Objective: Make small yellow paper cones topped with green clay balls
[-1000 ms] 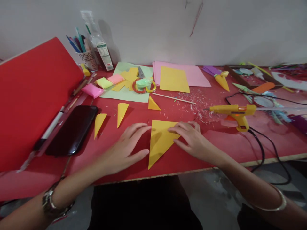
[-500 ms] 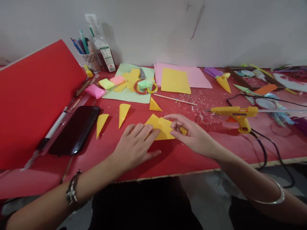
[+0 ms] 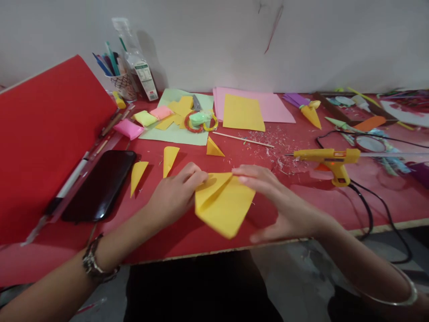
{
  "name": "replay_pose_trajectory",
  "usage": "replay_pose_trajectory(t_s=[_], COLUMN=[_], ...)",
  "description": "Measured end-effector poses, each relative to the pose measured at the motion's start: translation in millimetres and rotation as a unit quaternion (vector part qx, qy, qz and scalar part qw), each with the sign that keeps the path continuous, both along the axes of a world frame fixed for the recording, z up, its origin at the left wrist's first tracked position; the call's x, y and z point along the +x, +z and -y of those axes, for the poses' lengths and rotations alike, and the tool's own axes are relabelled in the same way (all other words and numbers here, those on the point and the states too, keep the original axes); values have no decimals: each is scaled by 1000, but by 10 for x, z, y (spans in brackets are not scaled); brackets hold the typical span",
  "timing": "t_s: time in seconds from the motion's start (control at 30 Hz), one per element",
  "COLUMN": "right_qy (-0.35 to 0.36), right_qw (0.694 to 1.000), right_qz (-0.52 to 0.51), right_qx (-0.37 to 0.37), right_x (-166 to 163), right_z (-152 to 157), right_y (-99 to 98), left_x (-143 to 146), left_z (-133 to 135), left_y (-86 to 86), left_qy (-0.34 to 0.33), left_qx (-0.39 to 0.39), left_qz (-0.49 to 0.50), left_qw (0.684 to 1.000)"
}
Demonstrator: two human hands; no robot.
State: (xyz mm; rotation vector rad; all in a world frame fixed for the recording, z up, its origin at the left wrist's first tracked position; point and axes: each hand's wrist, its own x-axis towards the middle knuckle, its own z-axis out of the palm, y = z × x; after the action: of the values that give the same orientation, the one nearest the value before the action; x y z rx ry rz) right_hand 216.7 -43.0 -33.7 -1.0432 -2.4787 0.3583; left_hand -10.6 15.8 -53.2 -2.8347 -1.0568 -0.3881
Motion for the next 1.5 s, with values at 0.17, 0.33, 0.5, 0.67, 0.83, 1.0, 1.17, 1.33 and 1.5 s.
replay_pose_trajectory(t_s=[0.17,0.33,0.5,0.67,0.83,1.0,1.17,1.33,1.5], right_qy=[-36,-22,2,-4,-17,-12,-36,-82,-95], right_qw=[979,953,968,989,999,999,996,995,994], right_qz=[50,122,136,105,43,-14,-22,-3,35], right_qx=[193,276,211,100,19,-40,-72,-63,-46], right_x=[-154,-183,-163,-158,-177,-199,-218,-237,-249], right_z=[102,102,105,76,-1,-76,-128,-144,-144], right_y=[-152,-239,-342,-330,-365,-350,-349,-399,-426], left_x=[41,6,-63,-40,-14,-34,-37,-20,-50], left_z=[-46,39,238,306,282,255,260,248,239], left_y=[-59,-136,-188,-181,-196,-226,-233,-211,-236], left_qy=[-111,-171,-200,-132,-99,-88,-49,2,14], left_qx=[-18,47,-1,-68,-79,-98,-95,-129,-166], left_qz=[51,28,-35,-19,16,44,48,29,38], left_qw=[992,984,979,989,992,990,993,991,985])
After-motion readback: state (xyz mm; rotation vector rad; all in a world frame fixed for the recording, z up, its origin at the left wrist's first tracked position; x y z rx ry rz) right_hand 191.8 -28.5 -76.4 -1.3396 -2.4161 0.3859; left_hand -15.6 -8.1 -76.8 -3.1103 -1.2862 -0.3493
